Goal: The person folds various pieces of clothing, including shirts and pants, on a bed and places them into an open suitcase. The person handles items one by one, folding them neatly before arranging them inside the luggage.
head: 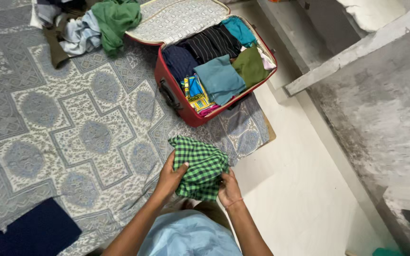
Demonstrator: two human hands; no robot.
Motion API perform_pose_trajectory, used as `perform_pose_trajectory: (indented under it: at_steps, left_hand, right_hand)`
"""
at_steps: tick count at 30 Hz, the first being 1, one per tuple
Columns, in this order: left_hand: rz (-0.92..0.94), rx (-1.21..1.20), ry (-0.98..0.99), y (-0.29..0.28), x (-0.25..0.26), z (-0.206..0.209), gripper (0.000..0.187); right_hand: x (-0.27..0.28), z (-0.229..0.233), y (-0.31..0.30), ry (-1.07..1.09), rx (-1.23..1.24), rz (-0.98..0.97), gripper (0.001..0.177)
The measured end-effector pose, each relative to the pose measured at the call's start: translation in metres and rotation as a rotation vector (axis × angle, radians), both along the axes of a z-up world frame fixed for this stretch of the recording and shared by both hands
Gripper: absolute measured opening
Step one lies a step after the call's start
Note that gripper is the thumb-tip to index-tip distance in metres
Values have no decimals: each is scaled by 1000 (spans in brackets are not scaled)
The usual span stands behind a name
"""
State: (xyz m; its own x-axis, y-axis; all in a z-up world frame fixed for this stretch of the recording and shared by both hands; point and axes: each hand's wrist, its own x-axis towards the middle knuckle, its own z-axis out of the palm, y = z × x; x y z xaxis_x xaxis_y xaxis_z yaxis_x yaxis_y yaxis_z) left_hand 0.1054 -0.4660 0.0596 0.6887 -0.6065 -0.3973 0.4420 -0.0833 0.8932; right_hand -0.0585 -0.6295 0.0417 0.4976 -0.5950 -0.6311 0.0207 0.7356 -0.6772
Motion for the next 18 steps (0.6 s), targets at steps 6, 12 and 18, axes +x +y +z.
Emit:
perform_pose_trajectory:
  at_steps: [6,12,18]
  left_hand:
    - [113,-26,46,-56,10,-13,69]
    - [236,-191,70,-140,25,10,76]
    - [381,-162,-264,-261,77,36,90]
  right_hand:
    - [27,-54,-68,-36,-33,156,48]
    - [90,4,-168,5,-92,222,53]
    - [174,53,-321,-258,-501,375,82]
